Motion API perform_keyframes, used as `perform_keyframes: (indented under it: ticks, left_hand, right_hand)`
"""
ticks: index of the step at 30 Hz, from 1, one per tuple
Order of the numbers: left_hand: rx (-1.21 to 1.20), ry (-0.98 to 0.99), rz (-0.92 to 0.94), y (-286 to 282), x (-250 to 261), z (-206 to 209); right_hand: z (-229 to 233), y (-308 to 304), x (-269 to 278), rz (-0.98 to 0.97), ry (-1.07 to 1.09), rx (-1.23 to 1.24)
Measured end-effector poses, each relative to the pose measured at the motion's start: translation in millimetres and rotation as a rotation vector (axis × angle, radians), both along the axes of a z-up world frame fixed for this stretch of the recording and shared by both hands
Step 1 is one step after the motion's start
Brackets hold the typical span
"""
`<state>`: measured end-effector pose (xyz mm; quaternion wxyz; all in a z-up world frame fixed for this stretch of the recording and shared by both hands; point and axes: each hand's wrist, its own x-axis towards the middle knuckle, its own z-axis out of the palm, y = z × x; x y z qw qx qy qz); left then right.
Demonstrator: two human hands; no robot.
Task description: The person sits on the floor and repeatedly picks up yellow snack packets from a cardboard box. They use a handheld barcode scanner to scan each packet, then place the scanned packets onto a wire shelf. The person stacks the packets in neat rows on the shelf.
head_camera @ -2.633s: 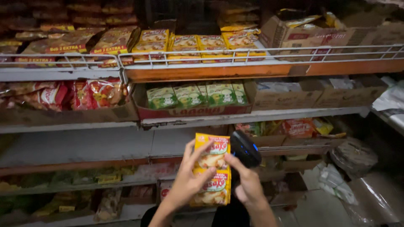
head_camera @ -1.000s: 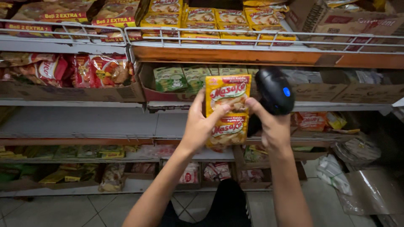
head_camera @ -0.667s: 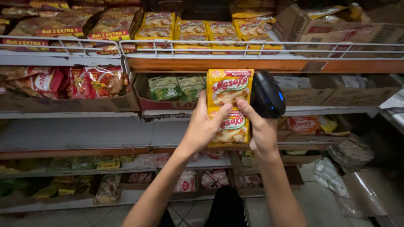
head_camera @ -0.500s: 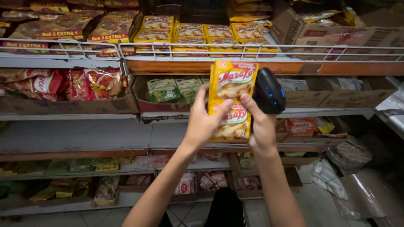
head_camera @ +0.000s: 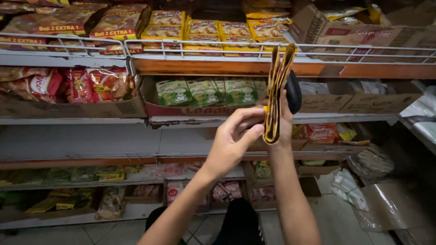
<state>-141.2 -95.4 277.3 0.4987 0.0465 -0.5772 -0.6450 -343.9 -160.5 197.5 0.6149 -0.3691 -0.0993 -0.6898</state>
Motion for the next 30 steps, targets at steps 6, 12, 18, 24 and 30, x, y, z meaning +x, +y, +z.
perform_keyframes:
  ticks: [6,12,18,24,30]
  left_hand:
    - [-0.021,-0.082,0.190,-3.5,0.6,3.7]
    - [0.142,-0.101,0.175,-6.0,5.9,2.0]
    - [0.069,-0.097,0.224,-22.9,6.5,13.1]
    - [-0.052,-0.106,0.320,-59.3,-12.7,18.5]
    - [0.042,-0.061,0.311,-85.0,-42.5,26.8]
  right_hand:
    - [3.0,2.0,6.7,-0.096,-0.111,0.287]
    - [36.0,23.2,26.2,-0.081,0.046,0.275]
    - [71.2,43.1,41.4,-0.489,0.286,0.269]
    - [98.4,58.1,55.7,-0.756,0.396,0.146]
    - [112.8,51.1,45.4,-0.800,0.410,0.250]
